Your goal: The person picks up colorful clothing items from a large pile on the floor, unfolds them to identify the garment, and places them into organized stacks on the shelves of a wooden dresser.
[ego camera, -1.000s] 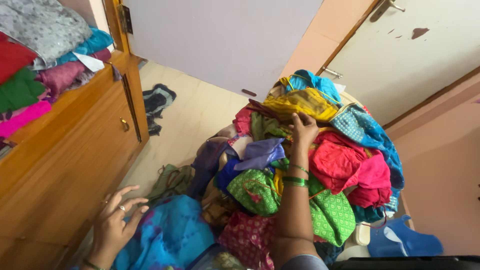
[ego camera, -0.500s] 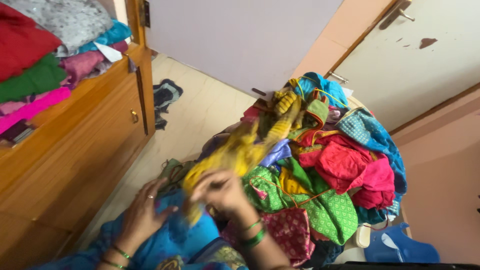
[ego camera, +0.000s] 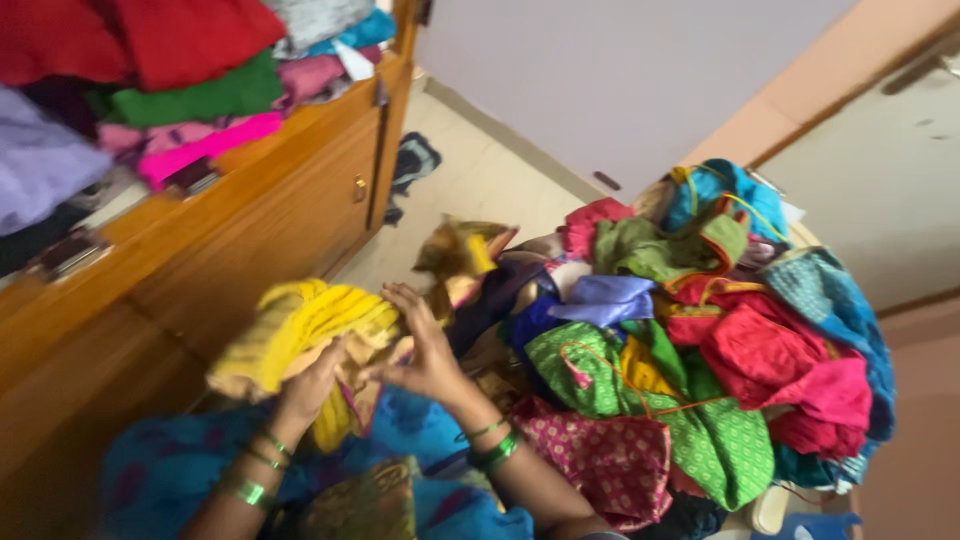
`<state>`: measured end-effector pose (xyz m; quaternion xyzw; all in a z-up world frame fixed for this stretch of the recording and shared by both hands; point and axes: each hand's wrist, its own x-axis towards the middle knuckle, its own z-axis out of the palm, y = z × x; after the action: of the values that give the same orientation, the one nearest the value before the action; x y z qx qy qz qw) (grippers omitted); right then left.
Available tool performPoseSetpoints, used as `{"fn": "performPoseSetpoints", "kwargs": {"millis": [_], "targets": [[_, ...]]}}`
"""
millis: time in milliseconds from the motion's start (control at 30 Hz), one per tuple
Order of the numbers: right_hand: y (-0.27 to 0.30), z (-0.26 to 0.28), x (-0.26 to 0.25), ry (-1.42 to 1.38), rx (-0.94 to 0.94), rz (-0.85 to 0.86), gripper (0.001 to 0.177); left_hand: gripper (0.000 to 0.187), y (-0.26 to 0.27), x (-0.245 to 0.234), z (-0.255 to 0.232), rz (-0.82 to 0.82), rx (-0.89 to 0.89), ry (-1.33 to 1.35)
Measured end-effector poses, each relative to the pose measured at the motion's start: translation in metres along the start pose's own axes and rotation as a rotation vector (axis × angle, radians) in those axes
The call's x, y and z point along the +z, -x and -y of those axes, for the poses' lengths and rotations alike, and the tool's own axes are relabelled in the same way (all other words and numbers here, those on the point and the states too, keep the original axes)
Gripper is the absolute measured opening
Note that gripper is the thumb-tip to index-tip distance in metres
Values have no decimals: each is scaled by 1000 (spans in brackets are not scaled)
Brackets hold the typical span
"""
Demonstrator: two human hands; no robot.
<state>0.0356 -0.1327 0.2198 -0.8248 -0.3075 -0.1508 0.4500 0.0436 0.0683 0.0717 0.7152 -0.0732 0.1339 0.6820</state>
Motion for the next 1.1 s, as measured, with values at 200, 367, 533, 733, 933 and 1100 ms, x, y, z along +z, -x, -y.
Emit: {"fn": "performPoseSetpoints", "kwargs": {"millis": [200, 367, 533, 733, 933, 1100], "targets": [[38, -106, 37, 214, 346, 307, 58, 19, 2, -40, 56, -150, -127, -271], [50, -132, 43, 105, 390, 384, 41, 32, -18, -59, -10, -399, -301, 722], [45, -129, 50, -5, 336, 218, 37, 38, -37, -70, -123, -383, -96, 925], [20, -48, 59, -257, 93, 291, 60, 51, -37, -68, -179, -253, -139, 1074], [22, -43, 86, -367, -95, 301, 49, 57, -40, -60, -166, -305, -102, 1088], [27, -101, 72, -645, 397, 342, 18, 55, -49, -79, -127, -243, -163, 856]]}}
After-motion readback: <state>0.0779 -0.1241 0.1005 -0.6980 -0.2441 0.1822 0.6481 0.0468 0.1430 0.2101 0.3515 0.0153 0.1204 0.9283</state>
